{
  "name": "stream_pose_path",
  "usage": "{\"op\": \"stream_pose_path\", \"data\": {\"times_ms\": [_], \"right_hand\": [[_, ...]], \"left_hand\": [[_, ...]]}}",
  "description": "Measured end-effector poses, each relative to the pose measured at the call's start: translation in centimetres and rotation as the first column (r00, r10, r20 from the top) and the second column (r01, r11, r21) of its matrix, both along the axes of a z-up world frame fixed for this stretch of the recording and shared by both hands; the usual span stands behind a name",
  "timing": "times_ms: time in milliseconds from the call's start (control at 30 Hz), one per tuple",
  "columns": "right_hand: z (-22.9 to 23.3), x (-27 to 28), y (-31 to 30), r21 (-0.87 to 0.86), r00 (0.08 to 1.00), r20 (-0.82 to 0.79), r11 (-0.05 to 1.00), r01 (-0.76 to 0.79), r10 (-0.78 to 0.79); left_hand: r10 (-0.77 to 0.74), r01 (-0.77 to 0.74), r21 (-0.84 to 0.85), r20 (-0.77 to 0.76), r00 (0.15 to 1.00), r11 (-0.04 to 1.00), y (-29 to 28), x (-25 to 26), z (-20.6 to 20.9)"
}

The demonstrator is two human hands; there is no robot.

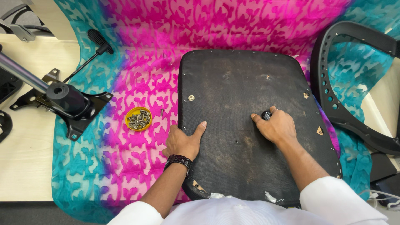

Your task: The person uses a screwdriver to tighten screws into the underside of a black chair seat. They hold the seat steady with one hand while turning the screwdriver with the other, working on multiple screw locations in sequence.

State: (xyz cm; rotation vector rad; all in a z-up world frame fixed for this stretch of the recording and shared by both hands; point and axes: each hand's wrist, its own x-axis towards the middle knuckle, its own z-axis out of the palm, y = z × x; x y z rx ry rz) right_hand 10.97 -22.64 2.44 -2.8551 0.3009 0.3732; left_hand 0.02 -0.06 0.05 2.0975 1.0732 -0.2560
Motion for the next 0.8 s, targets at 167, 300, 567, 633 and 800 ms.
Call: {"op": "stream_pose_path", "data": {"times_ms": [167, 300, 567, 633, 800], "right_hand": [[0.5, 1.2, -0.4, 0.239, 0.991, -0.132, 0.969, 0.068, -0.036], [1.2, 1.8, 0.7, 0.750, 0.984, -0.176, 0.650, 0.122, 0.018], [2.5, -0.7, 4.3, 0.920, 0.949, -0.288, 0.237, 0.312, -0.132], [2.3, -1.7, 4.4, 0.924, 0.954, -0.258, 0.249, 0.289, -0.150], [1.6, -2.9, 4.2, 0.950, 0.970, -0.201, 0.212, 0.227, -0.137]], "left_hand": [[-0.018, 0.010, 0.087, 0.090, 0.996, 0.996, -0.1, -0.3, -0.3], [-0.249, 0.175, 0.331, 0.194, 0.949, 0.927, -0.3, -0.3, -0.8], [-0.651, 0.556, 0.444, 0.086, 0.754, 0.703, -0.2, 0.0, -0.6], [-0.638, 0.571, 0.407, 0.038, 0.770, 0.713, -0.3, 0.1, -0.3], [-0.591, 0.532, 0.389, 0.041, 0.806, 0.752, -0.6, -0.2, -0.1]]}}
